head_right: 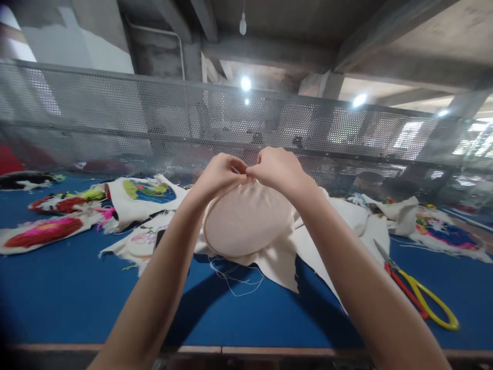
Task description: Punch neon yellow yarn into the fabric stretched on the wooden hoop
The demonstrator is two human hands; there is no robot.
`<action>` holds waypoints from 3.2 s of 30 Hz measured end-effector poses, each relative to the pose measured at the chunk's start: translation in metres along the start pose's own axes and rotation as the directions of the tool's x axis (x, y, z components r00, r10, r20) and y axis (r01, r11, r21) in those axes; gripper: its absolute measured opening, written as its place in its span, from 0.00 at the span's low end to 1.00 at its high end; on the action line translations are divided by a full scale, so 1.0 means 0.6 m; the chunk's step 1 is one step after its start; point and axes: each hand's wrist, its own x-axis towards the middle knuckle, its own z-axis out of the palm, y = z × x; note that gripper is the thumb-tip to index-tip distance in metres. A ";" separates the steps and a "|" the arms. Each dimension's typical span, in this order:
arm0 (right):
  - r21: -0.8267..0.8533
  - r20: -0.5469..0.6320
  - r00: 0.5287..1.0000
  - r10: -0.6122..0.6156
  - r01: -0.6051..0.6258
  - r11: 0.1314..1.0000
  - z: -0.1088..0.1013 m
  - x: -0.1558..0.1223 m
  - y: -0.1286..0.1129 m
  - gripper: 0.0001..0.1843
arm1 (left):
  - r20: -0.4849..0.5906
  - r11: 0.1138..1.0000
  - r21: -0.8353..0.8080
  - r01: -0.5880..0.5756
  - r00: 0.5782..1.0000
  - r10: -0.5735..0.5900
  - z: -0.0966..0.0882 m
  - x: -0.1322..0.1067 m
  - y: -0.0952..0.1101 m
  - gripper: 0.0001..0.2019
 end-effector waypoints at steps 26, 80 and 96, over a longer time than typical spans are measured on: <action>0.893 0.033 0.857 -0.514 0.205 0.400 0.083 0.037 0.145 0.20 | 0.281 0.892 -0.445 0.074 0.958 0.060 -0.010 0.021 -0.040 0.09; 0.711 0.124 0.917 -0.379 0.184 0.678 0.053 -0.002 0.192 0.17 | 0.339 0.915 0.292 0.278 0.865 -0.371 0.001 -0.017 -0.343 0.11; 0.741 0.133 0.882 -0.453 0.215 0.636 0.048 0.027 0.173 0.18 | 0.497 0.789 0.609 0.076 0.739 -0.455 0.113 -0.008 -0.311 0.13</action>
